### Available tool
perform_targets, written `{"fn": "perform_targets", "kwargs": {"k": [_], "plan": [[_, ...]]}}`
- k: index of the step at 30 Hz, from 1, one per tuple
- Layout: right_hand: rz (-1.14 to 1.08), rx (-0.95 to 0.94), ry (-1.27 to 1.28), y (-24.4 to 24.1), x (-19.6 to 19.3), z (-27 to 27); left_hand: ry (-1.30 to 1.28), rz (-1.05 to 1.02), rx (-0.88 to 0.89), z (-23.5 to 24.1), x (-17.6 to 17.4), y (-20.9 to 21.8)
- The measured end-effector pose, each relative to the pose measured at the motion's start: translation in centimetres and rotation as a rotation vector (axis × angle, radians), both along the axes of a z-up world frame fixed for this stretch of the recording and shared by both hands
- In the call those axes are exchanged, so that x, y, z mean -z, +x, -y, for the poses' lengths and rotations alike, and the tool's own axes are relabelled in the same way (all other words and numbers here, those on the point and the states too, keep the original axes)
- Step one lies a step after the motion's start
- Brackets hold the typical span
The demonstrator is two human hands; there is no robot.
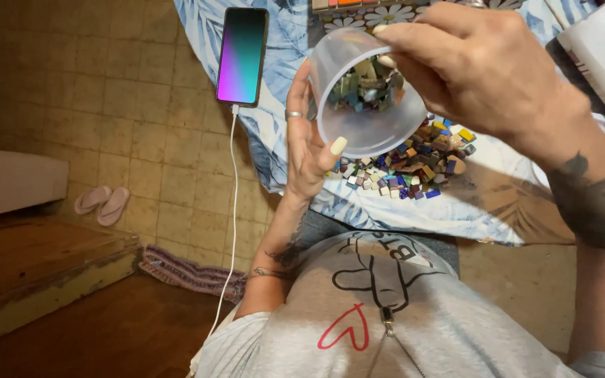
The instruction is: The person sorts small square tiles by color and size on a table, picking them from a plastic container and placing them into piles. They occasionally transfer tiles between the container and the table while continuing to sort.
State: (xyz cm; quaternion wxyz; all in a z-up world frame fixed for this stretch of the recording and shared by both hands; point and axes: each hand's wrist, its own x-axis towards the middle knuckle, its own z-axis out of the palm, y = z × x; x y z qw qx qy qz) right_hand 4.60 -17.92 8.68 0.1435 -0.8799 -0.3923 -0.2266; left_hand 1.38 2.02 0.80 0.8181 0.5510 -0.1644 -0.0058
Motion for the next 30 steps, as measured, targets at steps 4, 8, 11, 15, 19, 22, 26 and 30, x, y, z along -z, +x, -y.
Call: {"fn": "perform_targets", "kwargs": {"k": [4,8,11,15,19,22,26,30], "plan": [[0.068,0.096,0.166,-3.3,-0.6,-0.5,0.008,0.017,-0.043,0.2,0.6,-0.2],[-0.019,0.054,0.360,-6.3,0.9,-2.4,-0.067,0.014,-0.105,1.2,0.7,-0.8],[-0.405,0.124,0.285,-6.6,0.9,-4.1,-0.059,0.018,-0.124,2.1,0.1,-1.5],[-0.411,0.133,0.222,-5.3,2.2,-5.5,-0.086,0.027,-0.111,2.9,0.4,-1.9],[-0.487,0.027,0.243,-5.7,1.2,-5.9,-0.117,0.055,-0.136,2.6,1.2,-1.7],[-0.554,-0.104,0.283,-6.2,1.6,-5.9,-0.054,0.079,-0.145,2.4,1.3,-1.6],[-0.573,-0.040,0.203,-6.9,0.9,-5.6,-0.132,0.063,-0.094,2.7,0.9,-1.9],[-0.640,0.031,0.076,-7.7,0.5,-5.3,-0.156,0.032,-0.081,2.7,0.7,-2.1]]}}
